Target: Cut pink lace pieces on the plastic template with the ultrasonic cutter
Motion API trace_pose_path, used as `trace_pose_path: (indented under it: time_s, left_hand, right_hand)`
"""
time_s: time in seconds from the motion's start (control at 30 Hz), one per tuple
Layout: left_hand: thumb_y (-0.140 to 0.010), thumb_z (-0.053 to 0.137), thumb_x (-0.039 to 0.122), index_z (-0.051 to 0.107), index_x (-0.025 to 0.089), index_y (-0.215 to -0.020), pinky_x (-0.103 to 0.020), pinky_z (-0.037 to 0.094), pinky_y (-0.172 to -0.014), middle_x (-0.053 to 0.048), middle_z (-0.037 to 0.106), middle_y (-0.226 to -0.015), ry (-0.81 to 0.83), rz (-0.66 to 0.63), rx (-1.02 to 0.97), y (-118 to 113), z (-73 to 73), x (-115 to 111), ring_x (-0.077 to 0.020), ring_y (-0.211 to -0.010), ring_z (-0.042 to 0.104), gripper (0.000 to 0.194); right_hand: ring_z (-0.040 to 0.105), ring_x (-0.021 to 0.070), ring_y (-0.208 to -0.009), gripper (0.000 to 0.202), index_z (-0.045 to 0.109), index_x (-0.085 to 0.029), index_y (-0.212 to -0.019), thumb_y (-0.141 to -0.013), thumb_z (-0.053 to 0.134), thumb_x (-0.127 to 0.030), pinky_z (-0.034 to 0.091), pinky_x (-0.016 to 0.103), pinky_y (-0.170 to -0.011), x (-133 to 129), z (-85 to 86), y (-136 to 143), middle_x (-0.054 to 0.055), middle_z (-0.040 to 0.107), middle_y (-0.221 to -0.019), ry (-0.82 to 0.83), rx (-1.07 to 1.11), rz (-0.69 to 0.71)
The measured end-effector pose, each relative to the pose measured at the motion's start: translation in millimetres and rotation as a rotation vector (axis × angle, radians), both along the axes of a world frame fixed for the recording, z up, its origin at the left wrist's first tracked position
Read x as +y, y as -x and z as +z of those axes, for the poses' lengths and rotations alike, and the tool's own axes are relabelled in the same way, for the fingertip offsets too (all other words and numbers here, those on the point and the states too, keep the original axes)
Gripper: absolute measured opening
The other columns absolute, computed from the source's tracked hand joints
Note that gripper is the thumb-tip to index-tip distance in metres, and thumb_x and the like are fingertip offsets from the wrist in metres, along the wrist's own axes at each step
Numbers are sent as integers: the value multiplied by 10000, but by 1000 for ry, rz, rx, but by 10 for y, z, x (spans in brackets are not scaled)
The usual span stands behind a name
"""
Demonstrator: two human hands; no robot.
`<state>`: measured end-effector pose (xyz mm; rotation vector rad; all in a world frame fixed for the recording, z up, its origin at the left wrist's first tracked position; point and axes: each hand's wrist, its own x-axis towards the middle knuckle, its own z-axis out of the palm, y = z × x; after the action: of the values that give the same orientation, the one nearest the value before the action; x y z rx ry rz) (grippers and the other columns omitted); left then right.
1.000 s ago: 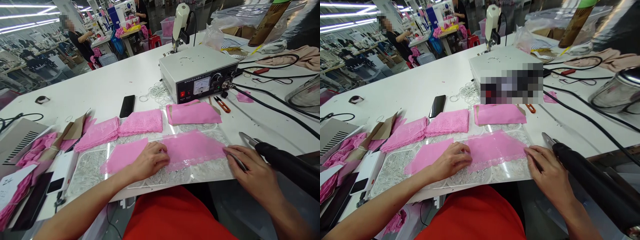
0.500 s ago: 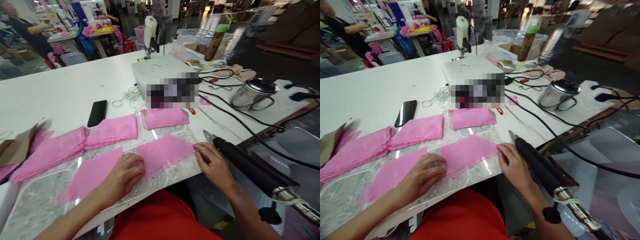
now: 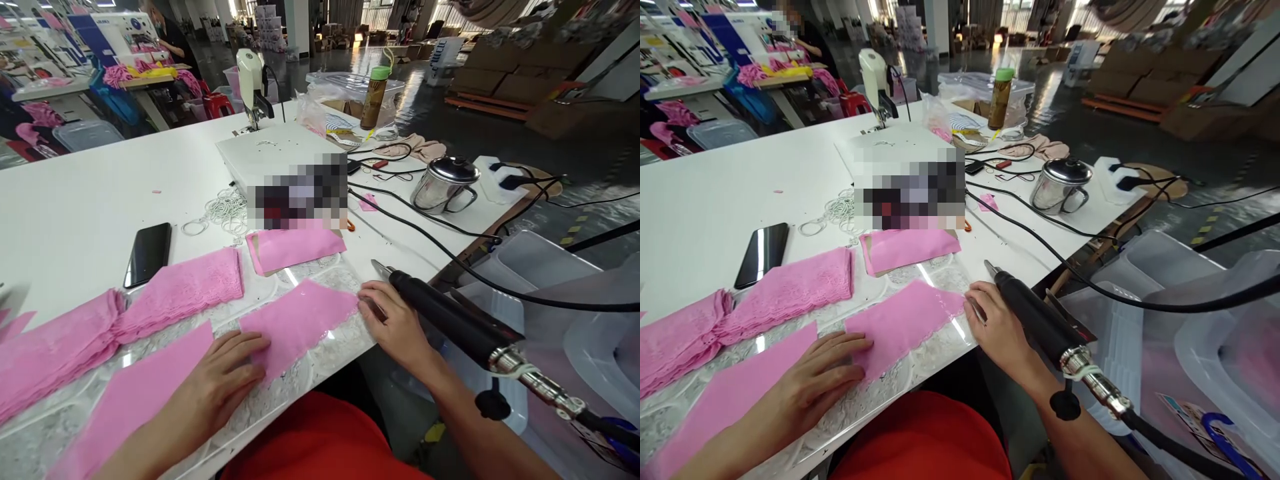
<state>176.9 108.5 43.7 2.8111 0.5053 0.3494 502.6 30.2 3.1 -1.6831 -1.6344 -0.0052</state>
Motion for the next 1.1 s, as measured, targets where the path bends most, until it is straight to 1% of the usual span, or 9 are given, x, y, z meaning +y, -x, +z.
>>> trace_pose_path:
  time_s: [0.17,0.33,0.43,0.57,0.7,0.8,0.93,1.03,1.1]
  left_hand:
    - [-980,485,202,684,238,-1003,-384,397,-1098,-42,603,-1318,0,17,8,-9,13,-17,-203,-1287,499,203]
    - [-981,472,175,667,238,-1023,-389,334,-1154,-30,596,-1337,-29,18,13,0,9,-39,-181,-1327,464,209]
    - [-984,460,174,666,240,-1037,-399,343,-1157,-29,594,-1345,-34,7,31,6,14,-28,-188,-1334,465,223]
    - [-984,449,163,660,234,-1063,-395,365,-1151,-32,590,-1353,-28,-9,44,12,24,-12,-189,-1345,458,236]
    - [-980,465,163,665,227,-1037,-396,356,-1159,-32,581,-1366,-26,-17,51,19,13,-9,-193,-1359,441,218]
    - [-982,459,162,665,221,-1036,-404,365,-1153,-40,587,-1359,-27,-17,41,26,-1,-6,-198,-1354,449,221]
    - [-978,459,160,660,230,-1073,-417,391,-1136,-47,587,-1359,-22,-21,42,33,-3,2,-208,-1339,469,233]
    - [-976,462,165,651,232,-1099,-429,389,-1138,-50,584,-1362,-23,-31,53,26,-2,-4,-212,-1333,476,235]
    - [-980,445,159,653,228,-1088,-432,380,-1145,-47,590,-1355,-15,-6,31,15,-8,-16,-212,-1326,484,244]
  right_hand:
    - [653,206,-989,137,613,-201,-849,-897,536,-304,540,331,-844,74,-12,31,78,658,-1043,57,50,-52]
    - [651,182,-956,144,566,-214,-764,-885,509,-267,539,299,-819,98,-22,39,63,658,-1031,92,137,-78]
    - [649,180,-956,125,564,-214,-785,-883,505,-263,539,299,-834,95,-24,42,65,657,-1027,81,168,-74]
    - [627,209,-1019,123,591,-204,-916,-883,531,-306,533,341,-872,124,22,52,84,637,-1080,114,147,-53]
    - [617,198,-995,94,590,-204,-847,-885,510,-235,525,341,-866,180,110,66,78,618,-1069,179,98,-3]
    - [616,182,-957,133,585,-205,-799,-884,484,-194,523,332,-858,205,128,70,68,619,-1035,164,128,8]
    - [625,200,-976,127,593,-214,-801,-884,499,-238,524,351,-849,201,63,51,70,635,-1035,111,193,-14]
    - [637,213,-965,134,597,-211,-790,-875,508,-262,538,354,-800,197,7,25,84,649,-1049,68,223,-37]
    - [646,219,-941,139,594,-206,-758,-859,519,-265,544,353,-768,201,-10,14,90,658,-1027,45,221,-41]
